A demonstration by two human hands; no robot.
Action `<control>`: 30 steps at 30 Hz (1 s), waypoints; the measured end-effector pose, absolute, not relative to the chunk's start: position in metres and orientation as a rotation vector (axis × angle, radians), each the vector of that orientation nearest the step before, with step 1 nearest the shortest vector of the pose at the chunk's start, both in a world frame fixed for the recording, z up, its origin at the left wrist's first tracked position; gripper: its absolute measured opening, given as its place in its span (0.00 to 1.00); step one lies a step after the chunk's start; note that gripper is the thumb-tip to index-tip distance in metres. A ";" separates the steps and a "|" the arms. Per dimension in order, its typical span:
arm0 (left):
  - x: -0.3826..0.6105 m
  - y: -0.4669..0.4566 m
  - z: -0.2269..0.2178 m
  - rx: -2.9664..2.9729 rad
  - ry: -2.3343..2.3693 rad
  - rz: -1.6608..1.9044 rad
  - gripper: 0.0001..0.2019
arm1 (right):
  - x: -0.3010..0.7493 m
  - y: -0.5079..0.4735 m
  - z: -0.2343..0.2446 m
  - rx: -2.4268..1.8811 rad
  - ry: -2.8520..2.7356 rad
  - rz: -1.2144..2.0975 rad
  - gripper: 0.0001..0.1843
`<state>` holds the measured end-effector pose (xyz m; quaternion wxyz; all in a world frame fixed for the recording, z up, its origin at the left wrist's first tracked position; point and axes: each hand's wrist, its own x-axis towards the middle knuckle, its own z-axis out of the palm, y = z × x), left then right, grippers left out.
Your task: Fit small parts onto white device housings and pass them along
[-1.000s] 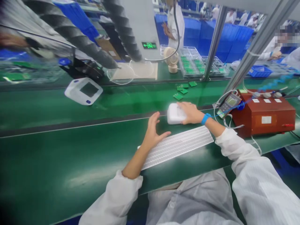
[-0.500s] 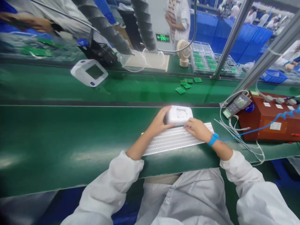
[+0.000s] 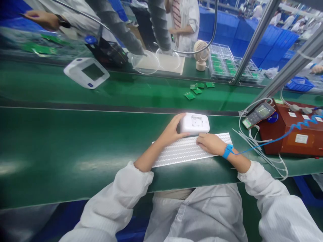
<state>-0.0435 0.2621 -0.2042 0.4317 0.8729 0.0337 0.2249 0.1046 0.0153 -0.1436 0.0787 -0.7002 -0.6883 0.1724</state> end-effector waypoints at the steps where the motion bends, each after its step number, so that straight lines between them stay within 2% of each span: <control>1: -0.044 0.262 -0.204 2.177 0.084 0.561 0.50 | 0.105 0.020 -0.140 -2.103 -2.081 0.560 0.11; 5: -0.044 0.262 -0.204 2.177 0.089 0.554 0.50 | 0.108 0.035 -0.133 -2.115 -2.117 0.675 0.08; 11: -0.046 0.261 -0.201 2.171 0.105 0.537 0.50 | 0.106 0.032 -0.141 -2.104 -2.024 0.649 0.05; 16: -0.046 0.261 -0.200 2.164 0.109 0.532 0.50 | 0.109 0.014 -0.147 -1.910 -1.705 0.651 0.08; 23: -0.047 0.261 -0.201 2.162 0.121 0.518 0.51 | 0.124 0.048 -0.123 -1.756 -1.566 0.295 0.03; 30: -0.048 0.259 -0.199 2.145 0.124 0.495 0.52 | 0.127 0.090 -0.131 -1.701 -1.548 0.466 0.05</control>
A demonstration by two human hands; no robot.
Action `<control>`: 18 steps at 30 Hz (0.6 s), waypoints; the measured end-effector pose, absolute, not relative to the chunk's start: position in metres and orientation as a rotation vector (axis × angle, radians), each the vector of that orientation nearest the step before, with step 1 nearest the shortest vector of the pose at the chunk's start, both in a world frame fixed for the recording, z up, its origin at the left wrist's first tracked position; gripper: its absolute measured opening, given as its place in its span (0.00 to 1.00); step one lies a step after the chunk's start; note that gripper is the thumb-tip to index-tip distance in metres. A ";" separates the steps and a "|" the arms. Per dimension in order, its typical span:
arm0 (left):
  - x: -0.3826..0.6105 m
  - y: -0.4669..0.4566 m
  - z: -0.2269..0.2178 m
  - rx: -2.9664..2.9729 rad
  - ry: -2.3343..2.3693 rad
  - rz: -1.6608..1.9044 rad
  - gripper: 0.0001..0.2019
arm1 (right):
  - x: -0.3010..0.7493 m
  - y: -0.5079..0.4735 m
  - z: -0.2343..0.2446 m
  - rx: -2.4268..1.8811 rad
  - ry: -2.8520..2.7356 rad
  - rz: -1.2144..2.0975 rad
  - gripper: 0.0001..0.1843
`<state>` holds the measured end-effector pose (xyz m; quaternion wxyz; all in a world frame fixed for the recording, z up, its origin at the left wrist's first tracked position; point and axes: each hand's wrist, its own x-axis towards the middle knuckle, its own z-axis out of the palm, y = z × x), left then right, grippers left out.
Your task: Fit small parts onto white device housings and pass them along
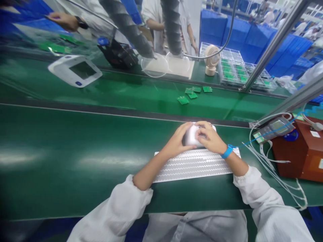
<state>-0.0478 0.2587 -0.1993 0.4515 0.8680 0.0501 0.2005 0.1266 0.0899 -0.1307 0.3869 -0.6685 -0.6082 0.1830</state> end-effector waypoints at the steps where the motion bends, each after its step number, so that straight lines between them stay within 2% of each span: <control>1: -0.048 0.258 -0.199 2.145 0.119 0.496 0.52 | 0.126 0.090 -0.131 -1.703 -1.530 0.480 0.05; 18: -0.050 0.256 -0.193 2.130 0.126 0.498 0.53 | 0.123 0.087 -0.122 -1.766 -1.504 0.519 0.05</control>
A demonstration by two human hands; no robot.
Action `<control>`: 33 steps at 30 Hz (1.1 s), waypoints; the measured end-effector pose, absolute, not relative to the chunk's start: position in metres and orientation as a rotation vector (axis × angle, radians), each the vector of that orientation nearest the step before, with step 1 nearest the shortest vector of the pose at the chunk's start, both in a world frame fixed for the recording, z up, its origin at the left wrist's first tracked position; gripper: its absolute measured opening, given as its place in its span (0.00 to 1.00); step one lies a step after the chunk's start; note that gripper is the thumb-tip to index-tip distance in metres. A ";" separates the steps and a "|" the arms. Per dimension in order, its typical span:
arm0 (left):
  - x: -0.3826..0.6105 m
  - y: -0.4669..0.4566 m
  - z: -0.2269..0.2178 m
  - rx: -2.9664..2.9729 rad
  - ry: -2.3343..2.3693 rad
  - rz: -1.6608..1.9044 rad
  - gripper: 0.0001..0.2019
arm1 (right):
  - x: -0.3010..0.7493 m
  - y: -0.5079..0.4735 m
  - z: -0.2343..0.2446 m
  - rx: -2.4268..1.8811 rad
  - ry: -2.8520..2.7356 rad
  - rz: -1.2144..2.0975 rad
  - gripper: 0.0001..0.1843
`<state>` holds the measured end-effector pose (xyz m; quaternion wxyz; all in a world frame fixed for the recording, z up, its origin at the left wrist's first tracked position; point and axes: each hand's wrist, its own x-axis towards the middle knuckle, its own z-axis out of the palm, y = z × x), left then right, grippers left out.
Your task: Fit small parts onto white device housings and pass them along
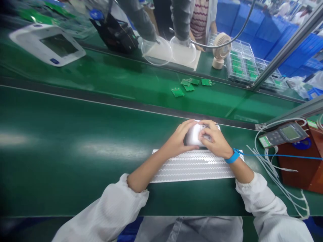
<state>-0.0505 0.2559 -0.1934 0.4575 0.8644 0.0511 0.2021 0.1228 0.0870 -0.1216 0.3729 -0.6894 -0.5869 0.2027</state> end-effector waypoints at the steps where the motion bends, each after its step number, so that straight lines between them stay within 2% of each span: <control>1: -0.050 0.256 -0.193 2.128 0.125 0.499 0.53 | 0.122 0.087 -0.121 -1.768 -1.504 0.518 0.05; 12: -0.049 0.256 -0.194 2.132 0.132 0.502 0.52 | 0.118 0.091 -0.122 -1.769 -1.365 0.598 0.05; 20: -0.048 0.258 -0.197 2.139 0.118 0.500 0.53 | 0.123 0.093 -0.133 -1.601 -1.169 0.778 0.14; 29: -0.047 0.258 -0.196 2.167 0.118 0.516 0.49 | 0.120 0.097 -0.139 -1.585 -1.334 0.618 0.19; 33: -0.046 0.261 -0.199 2.187 0.125 0.540 0.49 | 0.111 0.072 -0.141 -1.585 -1.322 0.343 0.13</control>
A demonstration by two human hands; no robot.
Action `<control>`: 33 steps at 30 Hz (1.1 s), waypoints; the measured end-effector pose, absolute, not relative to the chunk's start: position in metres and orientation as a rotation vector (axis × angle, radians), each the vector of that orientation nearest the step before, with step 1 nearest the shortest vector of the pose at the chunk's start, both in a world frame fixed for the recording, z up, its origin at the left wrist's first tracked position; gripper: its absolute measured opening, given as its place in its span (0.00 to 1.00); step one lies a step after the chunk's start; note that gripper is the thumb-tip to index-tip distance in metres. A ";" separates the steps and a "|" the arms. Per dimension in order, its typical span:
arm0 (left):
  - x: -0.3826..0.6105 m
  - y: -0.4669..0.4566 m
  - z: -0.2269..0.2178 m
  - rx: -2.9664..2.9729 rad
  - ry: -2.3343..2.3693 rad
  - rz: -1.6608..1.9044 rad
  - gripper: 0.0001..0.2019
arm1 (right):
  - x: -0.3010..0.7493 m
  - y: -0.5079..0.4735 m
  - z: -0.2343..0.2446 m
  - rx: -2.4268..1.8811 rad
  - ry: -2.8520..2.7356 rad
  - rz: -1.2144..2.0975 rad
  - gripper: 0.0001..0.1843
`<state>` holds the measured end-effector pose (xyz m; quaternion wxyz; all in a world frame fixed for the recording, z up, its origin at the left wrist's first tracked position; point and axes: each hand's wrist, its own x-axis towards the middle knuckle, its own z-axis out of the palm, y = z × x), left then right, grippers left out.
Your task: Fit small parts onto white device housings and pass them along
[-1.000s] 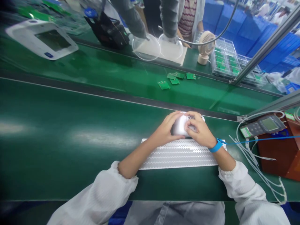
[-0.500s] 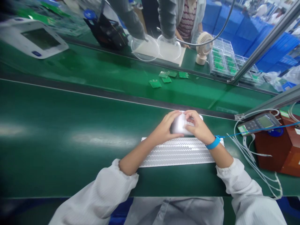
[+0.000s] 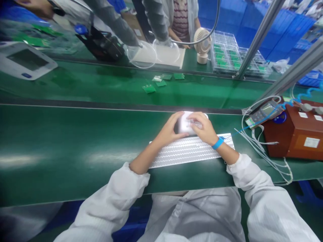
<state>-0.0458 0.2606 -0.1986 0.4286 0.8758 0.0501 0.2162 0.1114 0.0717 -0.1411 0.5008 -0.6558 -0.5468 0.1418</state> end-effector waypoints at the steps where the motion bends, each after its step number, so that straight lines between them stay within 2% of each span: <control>1: -0.046 0.261 -0.199 2.189 0.126 0.549 0.50 | 0.109 0.060 -0.141 -1.609 -1.344 0.283 0.12; 6: -0.046 0.263 -0.198 2.184 0.114 0.543 0.52 | 0.103 0.007 -0.155 -1.717 -1.591 0.315 0.11; 12: -0.046 0.263 -0.195 2.159 0.107 0.558 0.52 | 0.100 0.004 -0.177 -1.855 -1.802 0.351 0.12; 23: -0.045 0.263 -0.194 2.169 0.097 0.567 0.51 | 0.096 0.021 -0.153 -2.011 -1.945 0.514 0.07; 33: -0.047 0.264 -0.196 2.177 0.101 0.559 0.51 | 0.091 0.024 -0.142 -2.075 -2.033 0.535 0.10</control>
